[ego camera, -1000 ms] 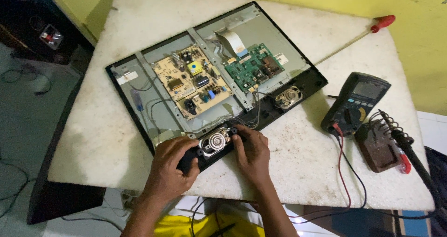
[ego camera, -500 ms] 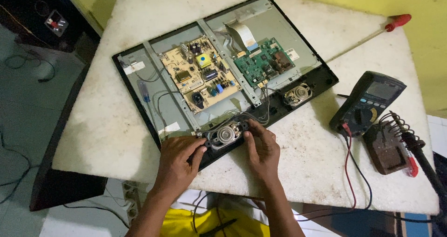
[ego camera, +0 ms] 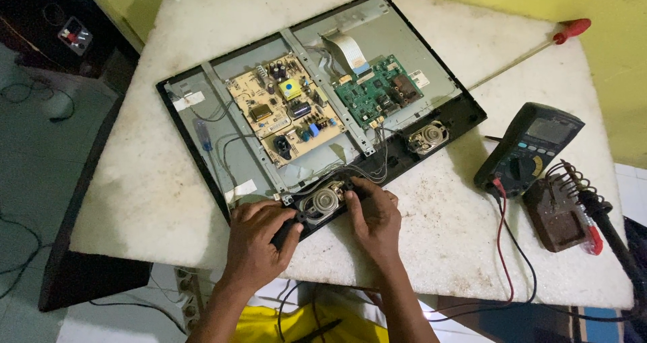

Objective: Inspecting and testing internal components of a monitor, including speakers and circuit boards, using a screwdriver and multimeter.

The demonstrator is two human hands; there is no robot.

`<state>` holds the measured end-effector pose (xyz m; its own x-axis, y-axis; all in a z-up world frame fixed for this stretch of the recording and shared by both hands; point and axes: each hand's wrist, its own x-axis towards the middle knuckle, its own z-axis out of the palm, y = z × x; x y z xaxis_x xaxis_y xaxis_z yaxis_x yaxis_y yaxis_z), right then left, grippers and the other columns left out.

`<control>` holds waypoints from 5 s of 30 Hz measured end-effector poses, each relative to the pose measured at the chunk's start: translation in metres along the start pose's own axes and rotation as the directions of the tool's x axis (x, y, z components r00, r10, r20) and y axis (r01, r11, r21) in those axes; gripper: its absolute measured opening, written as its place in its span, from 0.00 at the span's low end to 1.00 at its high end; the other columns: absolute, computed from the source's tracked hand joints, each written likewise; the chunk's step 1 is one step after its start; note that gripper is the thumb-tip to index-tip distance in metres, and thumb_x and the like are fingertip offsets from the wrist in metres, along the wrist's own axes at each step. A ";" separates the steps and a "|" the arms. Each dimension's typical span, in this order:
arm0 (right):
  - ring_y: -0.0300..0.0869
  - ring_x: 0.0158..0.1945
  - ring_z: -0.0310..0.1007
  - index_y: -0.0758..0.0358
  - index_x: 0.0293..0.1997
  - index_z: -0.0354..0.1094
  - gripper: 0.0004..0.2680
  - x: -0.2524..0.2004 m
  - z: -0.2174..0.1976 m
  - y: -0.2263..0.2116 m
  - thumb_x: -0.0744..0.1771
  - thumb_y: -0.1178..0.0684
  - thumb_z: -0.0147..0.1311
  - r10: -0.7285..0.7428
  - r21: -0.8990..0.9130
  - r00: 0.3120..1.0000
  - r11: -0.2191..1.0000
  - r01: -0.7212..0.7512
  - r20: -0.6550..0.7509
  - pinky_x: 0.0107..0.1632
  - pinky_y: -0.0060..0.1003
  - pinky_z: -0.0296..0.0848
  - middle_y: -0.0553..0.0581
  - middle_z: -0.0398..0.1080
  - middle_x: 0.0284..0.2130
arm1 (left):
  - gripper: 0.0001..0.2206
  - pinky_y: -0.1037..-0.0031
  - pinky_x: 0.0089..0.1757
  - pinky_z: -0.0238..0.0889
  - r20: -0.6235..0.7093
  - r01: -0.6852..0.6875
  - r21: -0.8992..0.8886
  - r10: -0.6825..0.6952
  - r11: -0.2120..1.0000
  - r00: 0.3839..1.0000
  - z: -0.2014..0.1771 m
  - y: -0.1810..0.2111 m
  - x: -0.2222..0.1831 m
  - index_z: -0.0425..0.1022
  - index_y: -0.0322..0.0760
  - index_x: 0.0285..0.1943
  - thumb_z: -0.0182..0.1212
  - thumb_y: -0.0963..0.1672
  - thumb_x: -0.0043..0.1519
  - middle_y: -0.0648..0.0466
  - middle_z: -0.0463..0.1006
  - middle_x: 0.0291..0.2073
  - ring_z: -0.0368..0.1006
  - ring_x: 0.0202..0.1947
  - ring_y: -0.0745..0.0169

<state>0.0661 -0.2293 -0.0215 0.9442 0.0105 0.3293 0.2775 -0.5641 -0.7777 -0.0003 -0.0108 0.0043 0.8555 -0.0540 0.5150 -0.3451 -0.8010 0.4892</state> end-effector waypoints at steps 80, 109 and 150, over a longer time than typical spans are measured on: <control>0.38 0.41 0.70 0.49 0.47 0.78 0.06 0.004 0.005 -0.010 0.68 0.49 0.56 -0.025 -0.041 0.999 0.999 0.024 -0.041 0.57 0.41 0.56 0.43 0.76 0.33 | 0.11 0.55 0.47 0.60 0.024 0.067 -0.084 -0.065 0.994 0.998 -0.005 0.000 -0.001 0.83 0.45 0.42 0.60 0.51 0.60 0.55 0.83 0.39 0.76 0.48 0.54; 0.38 0.41 0.70 0.50 0.45 0.79 0.05 0.004 0.009 0.004 0.67 0.50 0.60 -0.047 -0.022 0.997 0.999 0.045 -0.063 0.56 0.41 0.60 0.44 0.77 0.34 | 0.05 0.59 0.47 0.61 -0.064 -0.033 0.008 0.033 0.999 0.997 0.008 -0.001 0.002 0.79 0.44 0.38 0.68 0.46 0.57 0.59 0.82 0.35 0.76 0.45 0.57; 0.55 0.76 0.50 0.58 0.72 0.56 0.22 -0.039 -0.024 -0.006 0.69 0.45 0.49 -0.098 -0.225 0.939 0.958 0.179 0.330 0.73 0.51 0.45 0.57 0.60 0.70 | 0.09 0.56 0.47 0.61 -0.112 -0.001 -0.072 -0.007 0.997 0.994 0.006 -0.004 -0.011 0.82 0.43 0.41 0.65 0.48 0.58 0.54 0.83 0.37 0.75 0.44 0.51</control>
<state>0.0236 -0.2457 -0.0168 0.9180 0.3374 0.2084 0.3945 -0.7240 -0.5659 -0.0060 -0.0110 -0.0079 0.8096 0.0187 0.5867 -0.3727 -0.7558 0.5383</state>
